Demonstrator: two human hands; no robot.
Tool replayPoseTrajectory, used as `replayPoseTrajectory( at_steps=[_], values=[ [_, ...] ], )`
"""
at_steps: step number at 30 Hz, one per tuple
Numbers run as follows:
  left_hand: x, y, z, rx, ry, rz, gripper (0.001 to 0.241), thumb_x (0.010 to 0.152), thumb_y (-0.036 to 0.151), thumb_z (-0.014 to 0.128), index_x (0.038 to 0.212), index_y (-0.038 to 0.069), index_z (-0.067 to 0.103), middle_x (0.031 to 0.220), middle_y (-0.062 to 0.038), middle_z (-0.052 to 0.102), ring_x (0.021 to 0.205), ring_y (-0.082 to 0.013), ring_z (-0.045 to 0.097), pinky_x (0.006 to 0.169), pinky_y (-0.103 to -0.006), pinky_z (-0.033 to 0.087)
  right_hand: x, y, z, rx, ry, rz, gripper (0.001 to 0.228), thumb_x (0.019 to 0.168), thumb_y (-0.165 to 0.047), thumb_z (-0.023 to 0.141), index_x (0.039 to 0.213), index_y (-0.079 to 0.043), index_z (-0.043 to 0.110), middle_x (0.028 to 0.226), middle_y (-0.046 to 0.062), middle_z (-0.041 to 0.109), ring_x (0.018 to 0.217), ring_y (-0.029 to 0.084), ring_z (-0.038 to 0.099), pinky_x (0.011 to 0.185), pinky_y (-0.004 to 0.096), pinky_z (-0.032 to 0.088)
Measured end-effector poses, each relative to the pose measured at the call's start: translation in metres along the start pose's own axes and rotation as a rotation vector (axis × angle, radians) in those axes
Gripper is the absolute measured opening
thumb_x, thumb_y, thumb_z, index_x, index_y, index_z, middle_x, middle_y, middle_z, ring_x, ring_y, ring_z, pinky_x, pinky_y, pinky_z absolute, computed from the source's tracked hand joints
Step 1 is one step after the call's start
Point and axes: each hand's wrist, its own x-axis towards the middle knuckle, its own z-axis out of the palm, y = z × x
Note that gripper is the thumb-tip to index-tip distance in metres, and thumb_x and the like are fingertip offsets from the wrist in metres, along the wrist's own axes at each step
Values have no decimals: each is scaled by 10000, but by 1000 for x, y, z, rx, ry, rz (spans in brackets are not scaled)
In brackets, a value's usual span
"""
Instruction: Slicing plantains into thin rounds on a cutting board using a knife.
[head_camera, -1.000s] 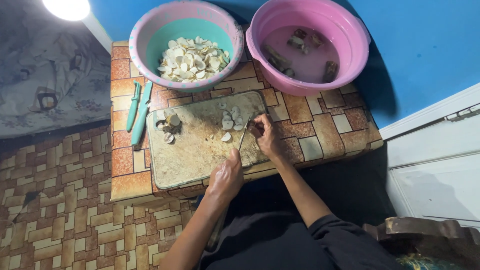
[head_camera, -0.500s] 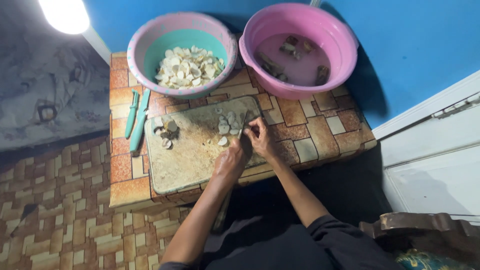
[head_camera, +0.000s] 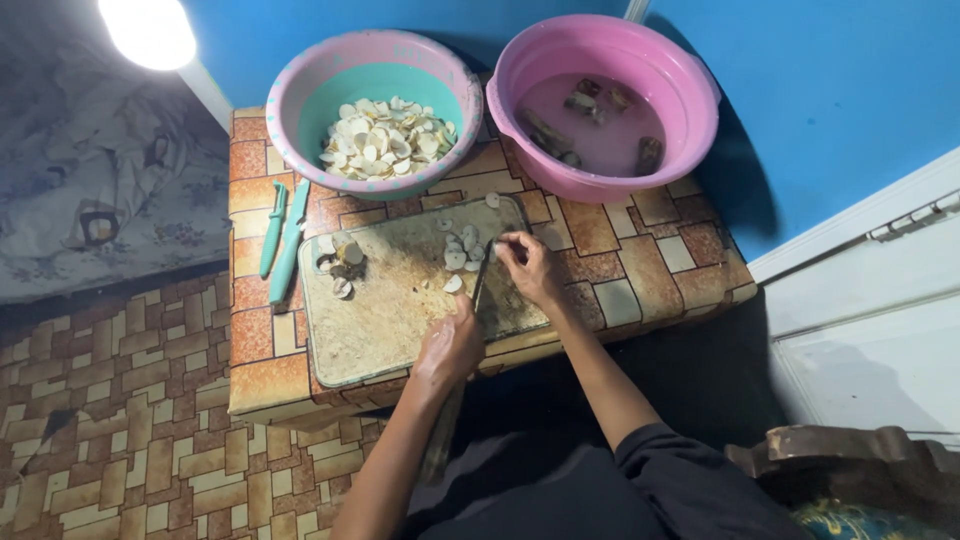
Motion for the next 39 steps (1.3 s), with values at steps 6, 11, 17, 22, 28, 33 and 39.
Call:
replayPoseTrajectory(
  at_steps=[6, 11, 17, 22, 28, 33, 39],
  values=[
    [6, -15, 12, -58, 62, 2, 244, 822, 102, 484, 1015, 62, 340, 856, -299, 621, 866, -497, 620, 730, -563, 497, -1, 1, 2, 121, -7, 48, 269, 813, -206, 701, 1054, -98, 648, 876, 144, 652, 811, 270, 669, 682, 344, 554],
    [3, -13, 23, 48, 133, 75, 205, 824, 69, 434, 1008, 73, 344, 784, -257, 627, 778, -447, 647, 671, -521, 520, -10, -24, -8, 223, 15, 120, 272, 780, -154, 717, 1035, -96, 640, 836, 100, 682, 704, 162, 669, 644, 267, 563],
    [4, -14, 36, 261, 286, 138, 224, 810, 59, 441, 1028, 47, 386, 715, -202, 623, 690, -385, 663, 586, -479, 547, -7, -23, -6, 155, 25, 54, 229, 784, -113, 709, 1005, -100, 648, 790, 102, 681, 701, 176, 671, 620, 272, 548],
    [21, -13, 40, 372, 345, 140, 216, 816, 106, 452, 1020, 55, 403, 697, -170, 621, 656, -358, 664, 550, -471, 550, -11, -30, -6, -30, 61, 1, 209, 791, -130, 699, 990, -115, 638, 809, 105, 676, 736, 234, 674, 618, 311, 551],
    [64, -21, 50, 292, 222, 107, 180, 828, 112, 444, 980, 89, 350, 720, -189, 622, 682, -395, 660, 576, -511, 541, -8, -16, 0, -18, 89, -43, 189, 787, -140, 717, 926, -79, 605, 802, 101, 663, 731, 245, 672, 599, 321, 553],
    [74, -13, 45, 149, 152, 52, 114, 846, 108, 401, 940, 94, 339, 745, -200, 631, 722, -424, 660, 591, -521, 540, -18, -25, -2, 75, 89, -83, 187, 804, -133, 707, 943, -64, 604, 896, 135, 638, 803, 292, 653, 681, 361, 554],
    [49, -15, 13, 58, 72, 49, 264, 814, 114, 511, 1006, 66, 336, 869, -282, 619, 859, -490, 625, 720, -568, 504, -21, -17, -9, 117, 30, 8, 238, 811, -211, 712, 983, -95, 596, 902, 107, 655, 806, 263, 663, 692, 352, 551]
  ],
)
